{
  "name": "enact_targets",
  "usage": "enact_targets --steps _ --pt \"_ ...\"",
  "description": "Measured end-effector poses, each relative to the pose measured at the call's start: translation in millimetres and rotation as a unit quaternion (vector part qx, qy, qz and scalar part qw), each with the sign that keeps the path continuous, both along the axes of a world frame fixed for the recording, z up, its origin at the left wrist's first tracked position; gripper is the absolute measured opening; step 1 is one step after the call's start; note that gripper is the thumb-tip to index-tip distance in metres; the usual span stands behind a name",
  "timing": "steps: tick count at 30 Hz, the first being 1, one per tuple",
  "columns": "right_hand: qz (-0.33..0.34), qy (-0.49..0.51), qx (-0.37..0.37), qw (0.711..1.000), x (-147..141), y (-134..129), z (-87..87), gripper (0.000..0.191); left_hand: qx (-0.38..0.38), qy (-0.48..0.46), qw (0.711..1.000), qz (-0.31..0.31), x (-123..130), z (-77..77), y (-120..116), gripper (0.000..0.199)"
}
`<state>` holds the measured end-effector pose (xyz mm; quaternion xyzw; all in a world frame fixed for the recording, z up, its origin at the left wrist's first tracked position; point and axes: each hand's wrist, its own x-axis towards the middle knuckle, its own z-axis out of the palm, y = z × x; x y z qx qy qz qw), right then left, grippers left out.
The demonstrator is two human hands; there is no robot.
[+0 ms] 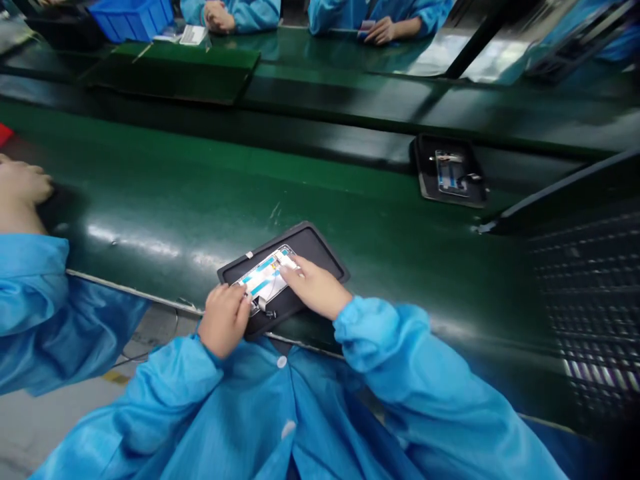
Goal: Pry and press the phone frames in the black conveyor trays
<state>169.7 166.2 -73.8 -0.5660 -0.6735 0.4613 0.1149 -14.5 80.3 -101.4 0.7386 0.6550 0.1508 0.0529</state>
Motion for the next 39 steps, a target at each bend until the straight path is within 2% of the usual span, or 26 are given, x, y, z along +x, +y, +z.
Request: enact_targets --steps 3,5,7,12,16,21,24,26,29,31,33,35,39 --pt "0.099 -0.010 -0.027 0.995 -11 23 0.5 0.037 0.062 0.043 0.997 -0.009 22 -12.2 -20 0.033" --pt "0.133 -0.019 -0.031 0.990 -15 29 0.4 0.028 0.095 0.065 0.993 0.001 32 -20.5 -27 0.034" --pt "0.127 -0.008 -0.037 0.991 -15 30 0.7 0.024 0.105 0.073 0.992 0.009 36 -26.8 -29 0.032" --pt "0.043 0.013 -0.096 0.994 -5 23 -2.6 0.022 0.106 0.065 0.992 0.018 29 -34.0 -28 0.031" --pt "-0.007 0.010 -0.115 0.993 1 14 -11.7 0.022 0.117 0.074 0.990 -0.002 14 -36.0 -26 0.037" --pt "-0.010 0.043 -0.113 0.993 -7 -3 -20.7 0.022 0.064 0.109 0.990 -0.068 -32 -36.3 -16 0.043" --pt "-0.001 0.076 -0.106 0.991 -17 -15 -22.9 0.025 0.037 0.118 0.990 -0.069 -57 -32.0 -14 0.044" --pt "-0.001 0.092 -0.106 0.990 -21 -21 -23.0 0.026 0.053 0.113 0.991 -0.056 -59 -26.3 -18 0.051" --pt "-0.019 0.107 -0.130 0.986 -21 -23 -22.8 0.028 0.150 0.102 0.983 -0.021 -32 -15.2 -25 0.062" --pt "-0.046 0.108 -0.168 0.979 -17 -22 -23.8 0.030 0.180 0.094 0.979 -0.005 -2 -8.0 -24 0.050" --pt "-0.081 0.113 -0.204 0.969 -14 -19 -26.4 0.032 0.149 0.089 0.985 -0.012 27 -3.2 -15 0.032" --pt "-0.108 0.116 -0.221 0.962 -13 -16 -30.6 0.031 0.121 0.090 0.988 -0.024 46 -2.5 -2 0.025" --pt "-0.094 0.082 -0.200 0.972 -14 -9 -38.4 0.031 0.087 0.093 0.992 -0.022 53 -11.9 18 0.019"
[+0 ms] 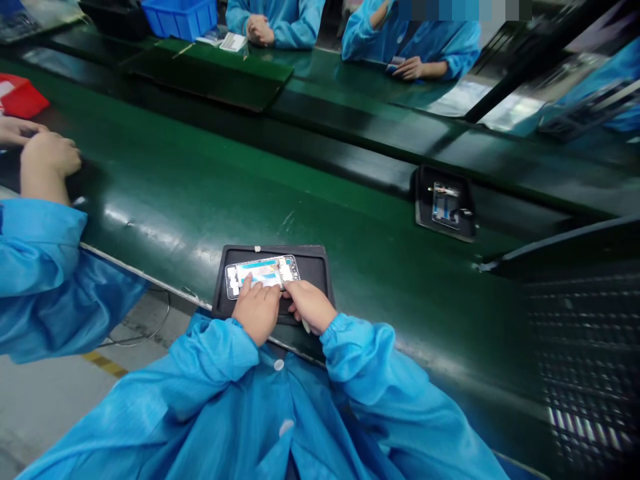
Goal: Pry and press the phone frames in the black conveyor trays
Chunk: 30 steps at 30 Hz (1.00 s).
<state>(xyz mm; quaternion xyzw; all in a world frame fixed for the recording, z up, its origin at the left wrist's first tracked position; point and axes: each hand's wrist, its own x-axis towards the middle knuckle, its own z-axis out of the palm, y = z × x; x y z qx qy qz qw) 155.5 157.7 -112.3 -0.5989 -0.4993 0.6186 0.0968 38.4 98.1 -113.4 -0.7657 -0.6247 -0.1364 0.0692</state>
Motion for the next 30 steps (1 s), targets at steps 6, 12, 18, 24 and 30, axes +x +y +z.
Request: enact_targets --steps 6,12,18,24,30 --pt "0.036 -0.006 0.042 0.998 0 6 0.6 0.031 0.043 -0.001 0.999 0.016 -7 -8.9 4 0.017" --pt "-0.107 0.065 0.039 0.991 2 6 -1.2 0.034 0.037 0.024 0.999 0.028 -3 -8.3 10 0.017" --pt "-0.285 0.098 0.165 0.939 8 8 -6.3 0.042 -0.032 0.041 0.999 0.009 -2 -7.8 13 0.016" --pt "-0.258 0.085 0.332 0.903 5 -1 -16.0 0.036 -0.068 0.031 0.997 0.008 -2 -5.0 15 0.017" --pt "-0.235 0.105 0.350 0.901 4 -5 -28.8 0.035 -0.088 0.035 0.996 0.007 -1 -1.8 15 0.019"
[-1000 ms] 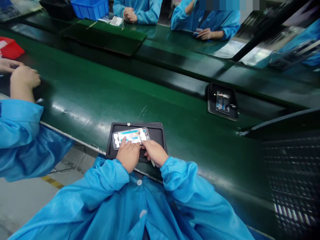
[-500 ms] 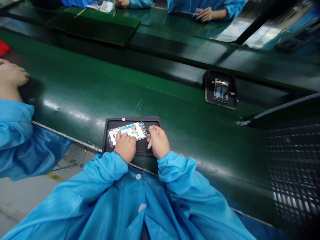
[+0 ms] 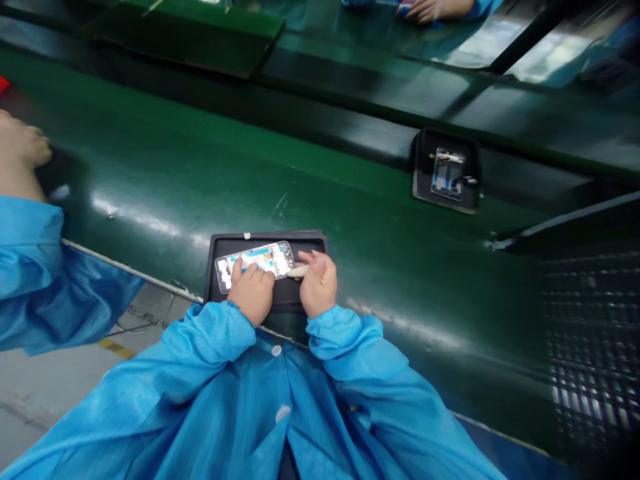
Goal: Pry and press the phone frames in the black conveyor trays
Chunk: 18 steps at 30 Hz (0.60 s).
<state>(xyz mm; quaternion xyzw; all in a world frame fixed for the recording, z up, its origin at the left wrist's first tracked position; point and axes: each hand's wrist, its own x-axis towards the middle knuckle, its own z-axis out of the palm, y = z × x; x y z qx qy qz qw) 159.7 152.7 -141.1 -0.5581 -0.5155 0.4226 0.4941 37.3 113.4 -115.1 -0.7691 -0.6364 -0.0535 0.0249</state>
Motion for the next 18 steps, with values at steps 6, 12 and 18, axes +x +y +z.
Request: enact_targets --steps 6,12,18 --pt "0.005 -0.030 0.002 1.000 1.0 -1.2 -3.1 0.036 -0.010 0.003 1.000 0.006 0.9 1.9 0.0 0.020" --pt "0.009 -0.036 0.003 0.999 0.0 -1.8 0.6 0.036 -0.017 -0.007 1.000 0.007 0.6 2.6 0.3 0.020" --pt "0.003 -0.048 0.014 0.999 1.0 -2.7 0.2 0.035 -0.012 -0.011 1.000 0.000 -0.6 1.2 0.8 0.019"
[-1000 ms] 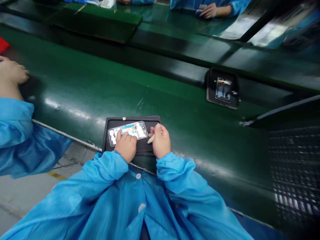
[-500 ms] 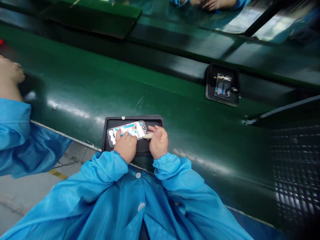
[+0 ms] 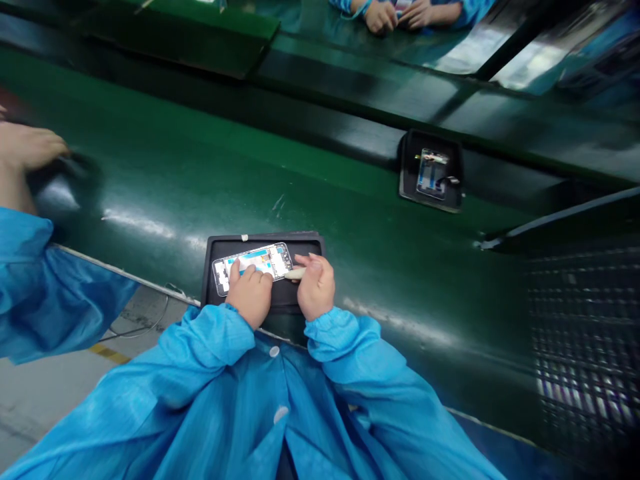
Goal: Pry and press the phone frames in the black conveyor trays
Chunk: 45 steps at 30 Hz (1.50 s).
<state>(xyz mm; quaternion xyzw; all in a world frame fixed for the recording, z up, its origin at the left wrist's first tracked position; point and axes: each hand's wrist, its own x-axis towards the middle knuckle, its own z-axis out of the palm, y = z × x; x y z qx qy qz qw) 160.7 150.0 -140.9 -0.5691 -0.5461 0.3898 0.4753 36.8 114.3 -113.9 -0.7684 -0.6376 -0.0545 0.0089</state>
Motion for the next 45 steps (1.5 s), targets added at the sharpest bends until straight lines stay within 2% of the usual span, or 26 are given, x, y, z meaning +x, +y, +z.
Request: enact_targets --steps 11,15,18,21,23,25,28,30,32,34,36,38,40,42,44,45 --pt "0.014 -0.021 0.001 1.000 0 -1 -4.0 0.035 0.002 0.001 1.000 0.000 0 -1.5 1 0.017" --pt "0.026 -0.041 0.009 0.999 1 0 3.2 0.034 0.003 -0.006 1.000 0.001 0 -0.3 1 0.018" --pt "0.082 -0.117 0.012 0.990 0 4 18.2 0.033 -0.001 -0.012 1.000 0.000 -1 0.8 0 0.018" --pt "0.181 -0.210 0.022 0.961 -2 10 31.7 0.033 -0.007 -0.018 1.000 -0.001 -1 -0.3 1 0.018" --pt "0.223 -0.246 0.018 0.943 -4 14 35.0 0.032 -0.010 -0.018 1.000 0.002 1 -1.5 1 0.019" --pt "0.216 -0.248 -0.008 0.944 -5 19 34.2 0.031 -0.010 -0.017 1.000 0.003 2 -0.8 2 0.019" --pt "0.138 -0.174 -0.082 0.972 -4 29 34.1 0.037 0.023 -0.028 0.999 0.007 -5 8.4 -1 0.019" --pt "0.092 -0.135 -0.111 0.980 -5 36 39.3 0.043 0.064 -0.039 0.996 0.042 -17 18.7 -11 0.020" --pt "0.111 -0.162 -0.091 0.976 -7 38 48.2 0.040 0.079 -0.047 0.989 0.113 -32 27.9 -27 0.025" --pt "0.216 -0.243 -0.038 0.945 -9 33 57.0 0.033 0.063 -0.044 0.985 0.156 -46 31.3 -48 0.031" --pt "0.340 -0.324 0.011 0.883 -11 24 62.1 0.030 0.035 -0.020 0.993 0.115 -54 27.0 -68 0.033" --pt "0.417 -0.386 0.033 0.822 -13 14 62.7 0.033 0.021 0.019 0.998 0.051 -57 17.6 -81 0.030" --pt "0.437 -0.434 0.036 0.787 -15 9 61.0 0.035 0.018 0.046 0.998 0.027 -59 8.1 -84 0.024" --pt "0.427 -0.473 0.029 0.770 -15 10 61.0 0.034 0.010 0.048 0.999 0.022 -61 3.1 -80 0.018" --pt "0.407 -0.488 0.027 0.772 -10 13 65.4 0.031 -0.002 0.021 1.000 0.008 -65 2.7 -73 0.021" --pt "0.393 -0.481 0.033 0.783 -5 15 69.4 0.030 -0.004 -0.002 1.000 0.004 -67 3.3 -71 0.024"
